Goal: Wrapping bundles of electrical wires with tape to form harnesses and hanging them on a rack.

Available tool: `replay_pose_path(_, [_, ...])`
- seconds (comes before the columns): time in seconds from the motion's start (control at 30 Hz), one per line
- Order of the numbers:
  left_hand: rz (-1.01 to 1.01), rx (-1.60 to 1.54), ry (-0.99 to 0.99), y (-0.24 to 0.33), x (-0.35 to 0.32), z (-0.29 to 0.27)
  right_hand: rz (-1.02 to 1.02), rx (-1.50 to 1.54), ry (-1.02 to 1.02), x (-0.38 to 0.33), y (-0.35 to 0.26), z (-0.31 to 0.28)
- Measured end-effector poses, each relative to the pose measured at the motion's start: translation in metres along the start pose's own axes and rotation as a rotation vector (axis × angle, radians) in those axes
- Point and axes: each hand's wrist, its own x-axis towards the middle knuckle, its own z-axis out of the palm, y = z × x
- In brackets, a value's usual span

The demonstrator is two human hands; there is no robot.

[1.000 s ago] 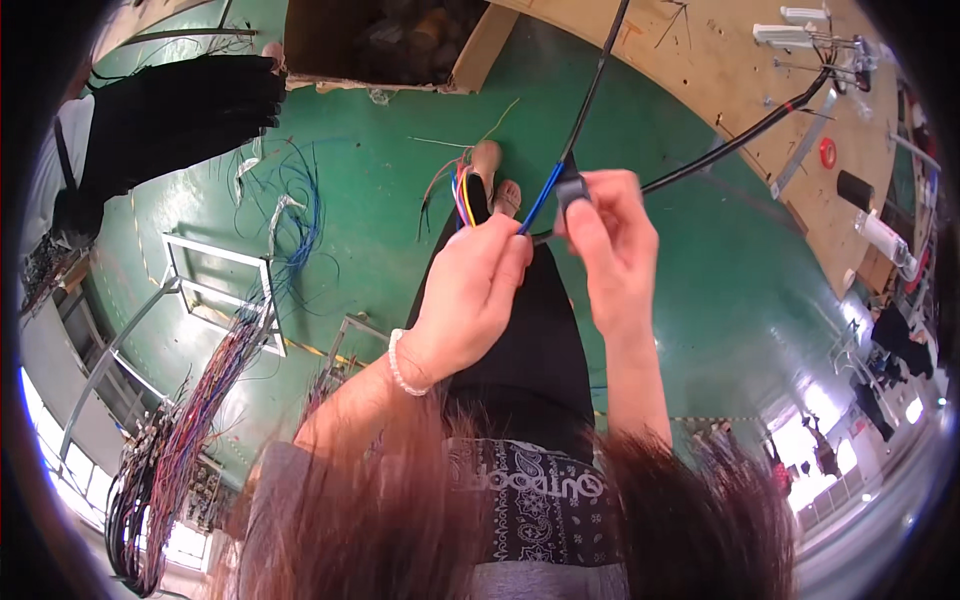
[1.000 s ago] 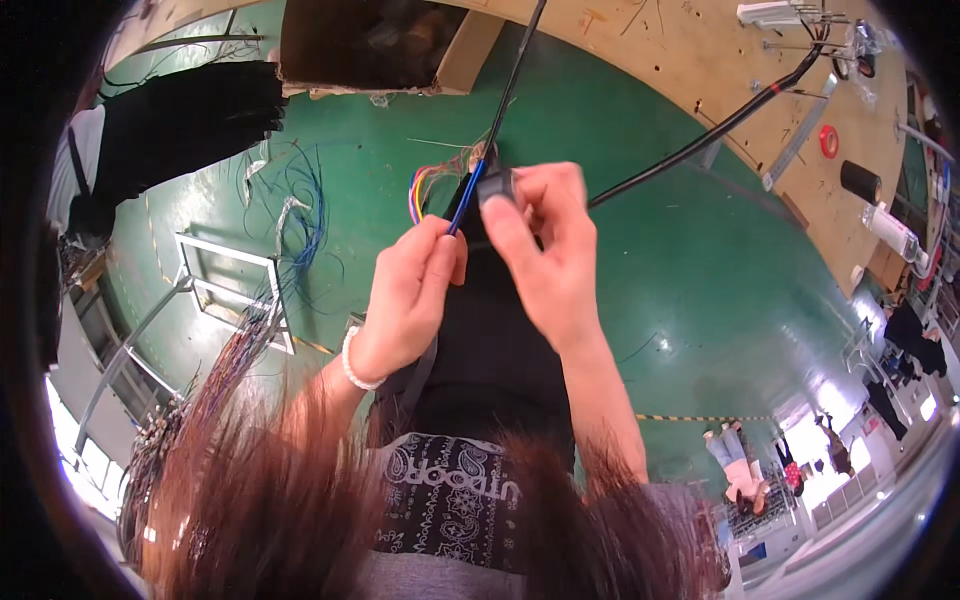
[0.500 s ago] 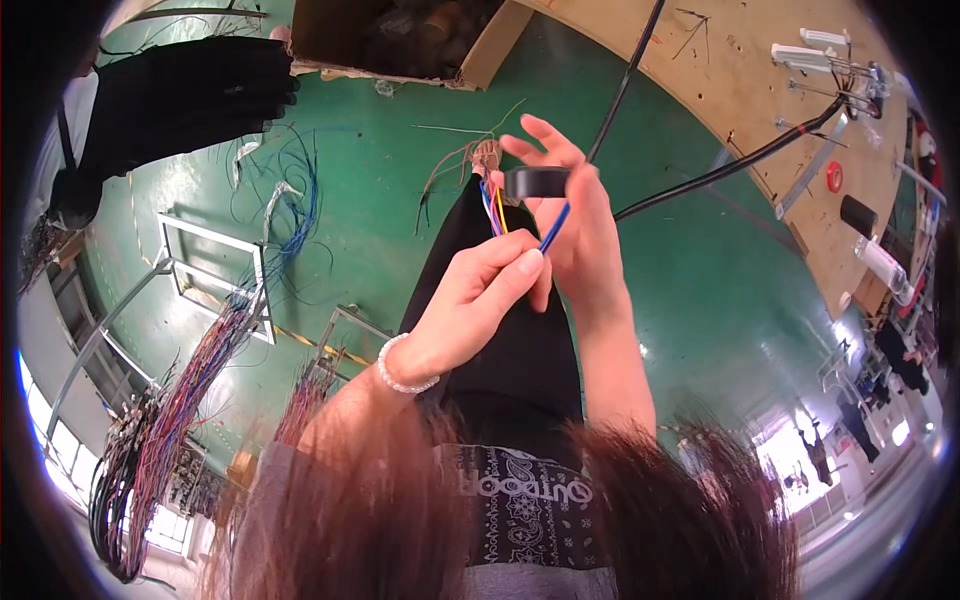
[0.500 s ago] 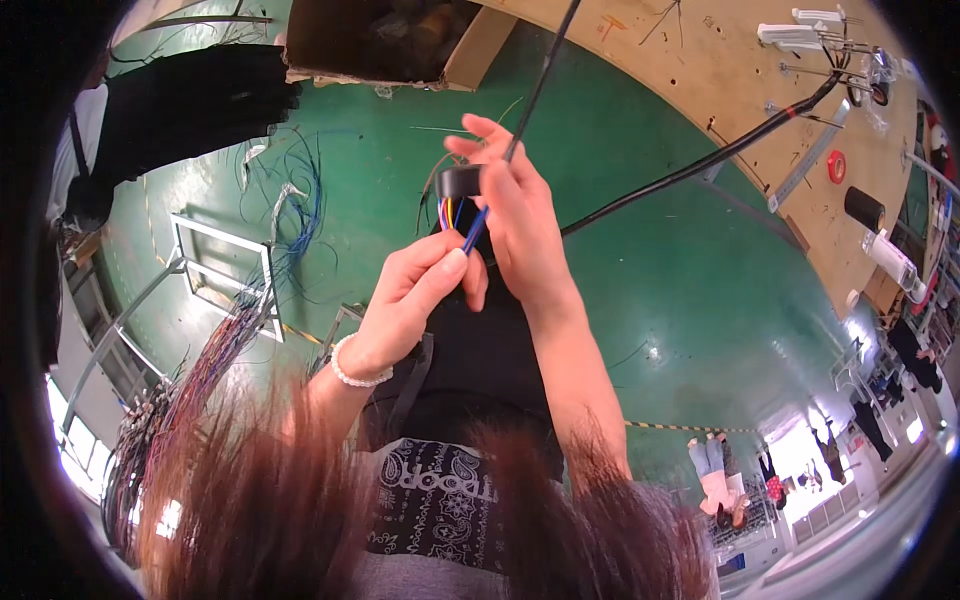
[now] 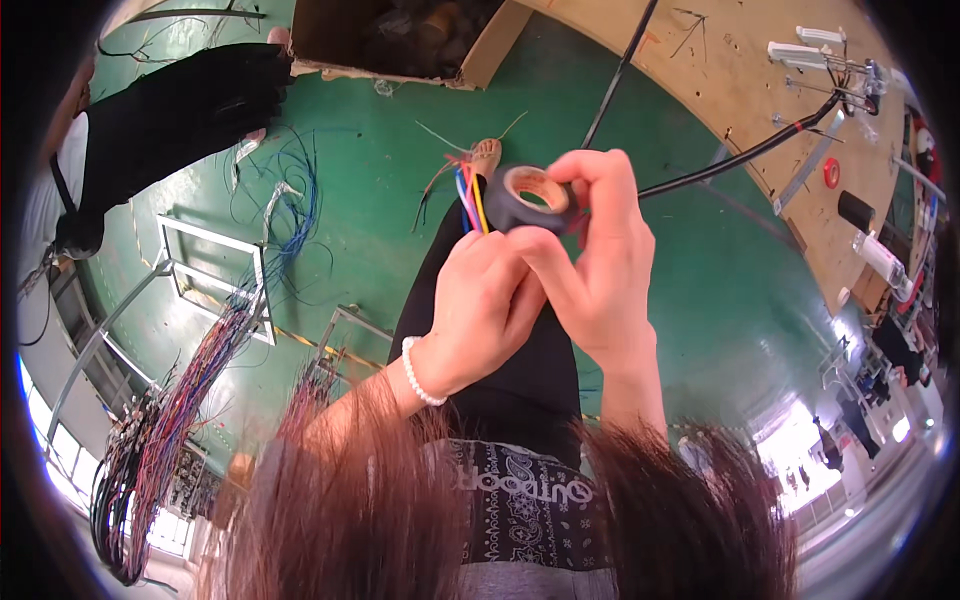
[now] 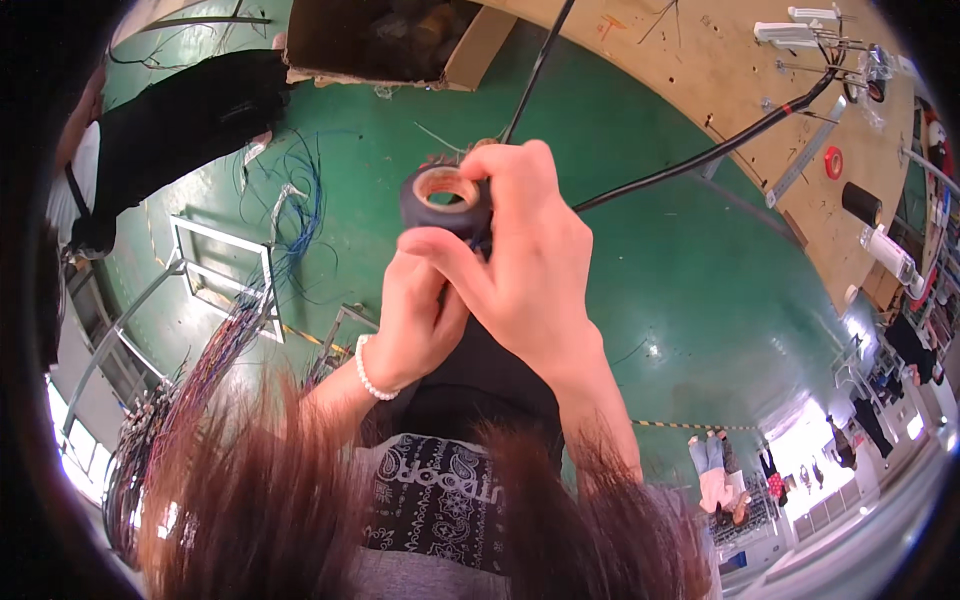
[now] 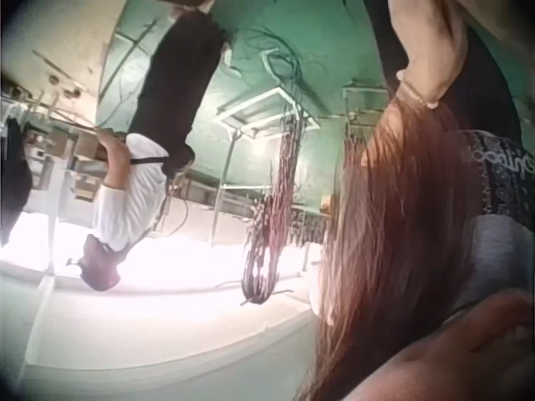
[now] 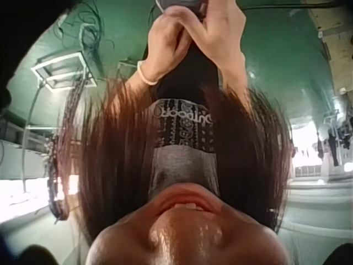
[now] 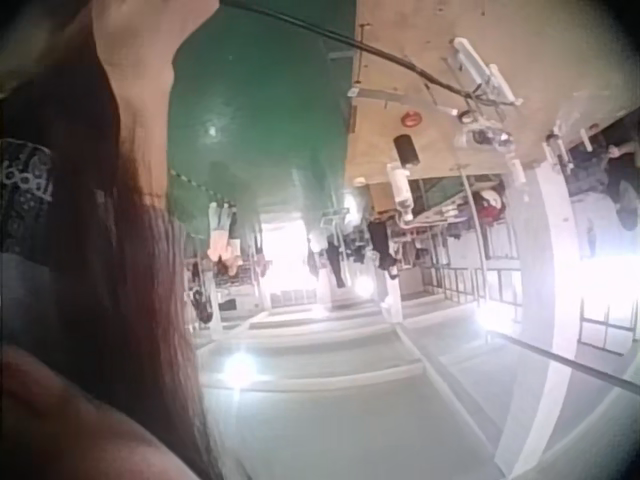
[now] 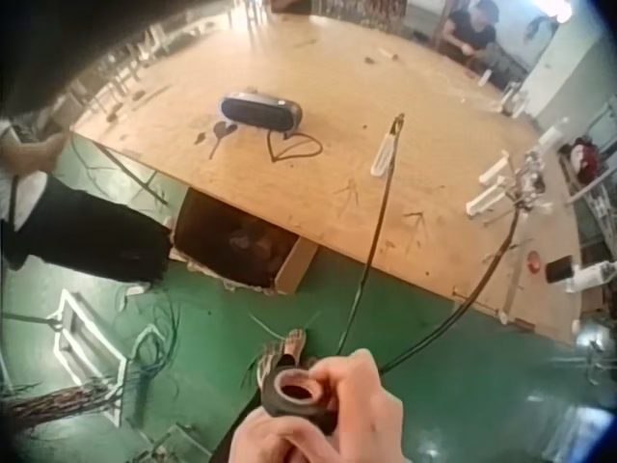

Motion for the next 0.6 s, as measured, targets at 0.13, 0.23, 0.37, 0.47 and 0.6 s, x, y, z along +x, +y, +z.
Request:
replay_pose_path(0.13, [-0.101, -0.093, -0.019, 0.005, -0.001, -0.004, -0.142, -0.096, -0.047, 0.003, 0.009, -0.001])
replay_pose_path(0.23, [-0.179, -0.167, -0.103, 0.011, 0.003, -0.009, 0.346, 0.416, 0.109, -0.005, 0.029, 0.006])
replay_pose_path(0.37, [-0.42, -0.564, -0.185, 0.012, 0.003, -0.015, 0.471, 1.036, -0.116, 0.002, 0.053, 0.021])
replay_pose_path(0.47, [-0.49, -0.606, -0.19, 0.009, 0.005, -0.017, 0.465, 0.969, -0.057, -0.027, 0.05, 0.019])
replay_pose_path(0.6, [-0.147, 0.067, -0.09, 0.01, -0.002, -0.015, 0.0, -0.045, -0.079, -0.037, -0.003, -0.011])
